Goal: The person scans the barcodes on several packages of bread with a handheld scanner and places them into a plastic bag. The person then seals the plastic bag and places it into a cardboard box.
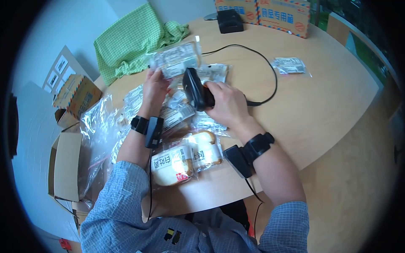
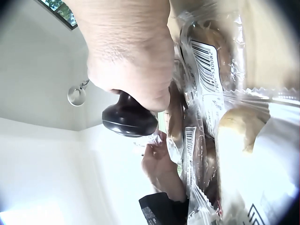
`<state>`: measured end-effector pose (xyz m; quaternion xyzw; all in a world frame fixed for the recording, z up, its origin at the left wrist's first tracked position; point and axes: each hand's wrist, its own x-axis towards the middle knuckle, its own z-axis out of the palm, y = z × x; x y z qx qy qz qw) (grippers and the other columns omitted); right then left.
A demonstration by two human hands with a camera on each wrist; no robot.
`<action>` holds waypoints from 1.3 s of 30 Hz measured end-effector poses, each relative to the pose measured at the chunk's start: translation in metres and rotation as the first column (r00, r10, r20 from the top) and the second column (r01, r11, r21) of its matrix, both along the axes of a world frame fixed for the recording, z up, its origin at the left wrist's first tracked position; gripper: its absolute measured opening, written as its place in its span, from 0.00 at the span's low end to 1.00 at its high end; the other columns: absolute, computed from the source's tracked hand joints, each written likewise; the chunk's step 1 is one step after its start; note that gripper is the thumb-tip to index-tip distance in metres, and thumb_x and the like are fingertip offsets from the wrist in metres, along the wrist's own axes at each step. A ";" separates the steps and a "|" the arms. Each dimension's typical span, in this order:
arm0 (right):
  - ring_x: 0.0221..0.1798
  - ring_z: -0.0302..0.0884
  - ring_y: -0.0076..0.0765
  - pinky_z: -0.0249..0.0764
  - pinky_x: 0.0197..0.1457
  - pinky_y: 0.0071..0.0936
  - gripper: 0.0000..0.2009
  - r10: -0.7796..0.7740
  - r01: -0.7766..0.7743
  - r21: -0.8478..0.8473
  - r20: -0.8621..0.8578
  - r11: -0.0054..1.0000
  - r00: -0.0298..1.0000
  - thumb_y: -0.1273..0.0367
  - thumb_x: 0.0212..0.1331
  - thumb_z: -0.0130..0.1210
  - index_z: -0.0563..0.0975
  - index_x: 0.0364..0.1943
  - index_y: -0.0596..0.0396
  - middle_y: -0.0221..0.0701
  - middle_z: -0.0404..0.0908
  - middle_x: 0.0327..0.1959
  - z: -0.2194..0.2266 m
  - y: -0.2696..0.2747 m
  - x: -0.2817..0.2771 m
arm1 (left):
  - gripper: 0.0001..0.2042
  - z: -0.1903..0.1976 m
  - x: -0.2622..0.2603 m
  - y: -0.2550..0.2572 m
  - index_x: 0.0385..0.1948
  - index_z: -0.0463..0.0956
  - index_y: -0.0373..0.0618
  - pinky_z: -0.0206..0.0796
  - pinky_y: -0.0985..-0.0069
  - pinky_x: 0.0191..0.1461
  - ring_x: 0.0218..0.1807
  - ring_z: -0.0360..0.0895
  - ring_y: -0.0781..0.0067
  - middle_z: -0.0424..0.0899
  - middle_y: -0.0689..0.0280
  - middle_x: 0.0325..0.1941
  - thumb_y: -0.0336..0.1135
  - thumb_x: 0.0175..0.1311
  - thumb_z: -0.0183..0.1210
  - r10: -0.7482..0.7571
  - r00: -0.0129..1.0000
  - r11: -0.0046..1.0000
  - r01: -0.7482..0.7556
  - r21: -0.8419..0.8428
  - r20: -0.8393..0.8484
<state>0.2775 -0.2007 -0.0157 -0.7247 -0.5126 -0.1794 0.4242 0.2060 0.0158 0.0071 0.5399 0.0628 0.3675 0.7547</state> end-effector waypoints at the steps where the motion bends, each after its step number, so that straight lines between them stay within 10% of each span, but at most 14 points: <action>1: 0.35 0.76 0.44 0.73 0.37 0.37 0.20 0.012 -0.012 -0.005 0.000 1.000 1.000 0.68 0.36 0.62 0.72 0.38 0.52 0.36 0.76 0.32 -0.001 0.000 0.001 | 0.11 0.002 -0.003 -0.010 0.46 0.65 0.40 0.71 0.68 0.46 0.43 0.76 0.67 0.75 0.60 0.43 0.32 0.65 0.44 0.019 0.999 0.999 -0.020 -0.039 -0.028; 39: 0.35 0.77 0.44 0.72 0.38 0.37 0.22 -0.099 0.094 -0.067 -0.069 0.993 0.993 0.68 0.35 0.64 0.73 0.40 0.51 0.34 0.79 0.33 -0.005 -0.001 0.011 | 0.09 -0.001 -0.003 -0.009 0.44 0.66 0.39 0.70 0.63 0.51 0.44 0.75 0.68 0.76 0.60 0.43 0.30 0.67 0.41 -0.006 1.000 1.000 0.007 -0.016 0.009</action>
